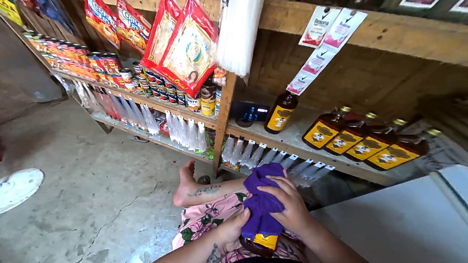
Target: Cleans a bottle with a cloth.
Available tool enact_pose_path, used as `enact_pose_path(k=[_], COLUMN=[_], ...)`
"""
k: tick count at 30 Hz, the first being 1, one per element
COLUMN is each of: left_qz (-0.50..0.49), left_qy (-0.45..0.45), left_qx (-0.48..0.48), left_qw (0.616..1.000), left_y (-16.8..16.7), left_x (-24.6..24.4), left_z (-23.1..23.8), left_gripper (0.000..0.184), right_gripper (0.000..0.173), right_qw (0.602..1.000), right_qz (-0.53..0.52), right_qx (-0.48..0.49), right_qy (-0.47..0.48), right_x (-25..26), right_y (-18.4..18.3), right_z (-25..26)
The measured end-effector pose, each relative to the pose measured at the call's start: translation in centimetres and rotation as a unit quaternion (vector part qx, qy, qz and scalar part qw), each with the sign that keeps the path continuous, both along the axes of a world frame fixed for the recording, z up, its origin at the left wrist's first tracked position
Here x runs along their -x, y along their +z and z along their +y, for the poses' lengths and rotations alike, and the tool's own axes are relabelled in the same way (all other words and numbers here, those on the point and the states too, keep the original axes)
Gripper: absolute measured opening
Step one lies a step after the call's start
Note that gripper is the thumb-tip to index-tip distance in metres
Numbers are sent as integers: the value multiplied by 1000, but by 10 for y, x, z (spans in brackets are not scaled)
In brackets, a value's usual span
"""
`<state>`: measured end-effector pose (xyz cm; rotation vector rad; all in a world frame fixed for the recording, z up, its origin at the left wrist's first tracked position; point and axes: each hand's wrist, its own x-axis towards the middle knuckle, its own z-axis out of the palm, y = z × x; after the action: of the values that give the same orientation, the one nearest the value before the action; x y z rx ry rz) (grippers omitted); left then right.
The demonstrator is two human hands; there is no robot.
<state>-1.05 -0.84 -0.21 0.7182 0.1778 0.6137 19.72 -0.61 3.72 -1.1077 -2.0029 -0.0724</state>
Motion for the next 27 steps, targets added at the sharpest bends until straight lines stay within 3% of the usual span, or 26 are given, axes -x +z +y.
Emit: enact_pose_path(k=[6,21,27], left_qz=[14,28,36], left_qy=[-10,31,47], left_qx=[39,91,132], left_qw=[999,995,990], left_y=[3,5,7], left_x=[-3,-6,-4], left_z=[2,7,8], left_gripper=[83,77,81], right_gripper=[30,31,38], right_qw=[1000,999,992], right_qz=[-1,-40,-68], right_qx=[5,6,82], right_qy=[7,11,69], right_x=[1,6,20], right_y=[0,-7,3], right_z=[-2,-4,-17])
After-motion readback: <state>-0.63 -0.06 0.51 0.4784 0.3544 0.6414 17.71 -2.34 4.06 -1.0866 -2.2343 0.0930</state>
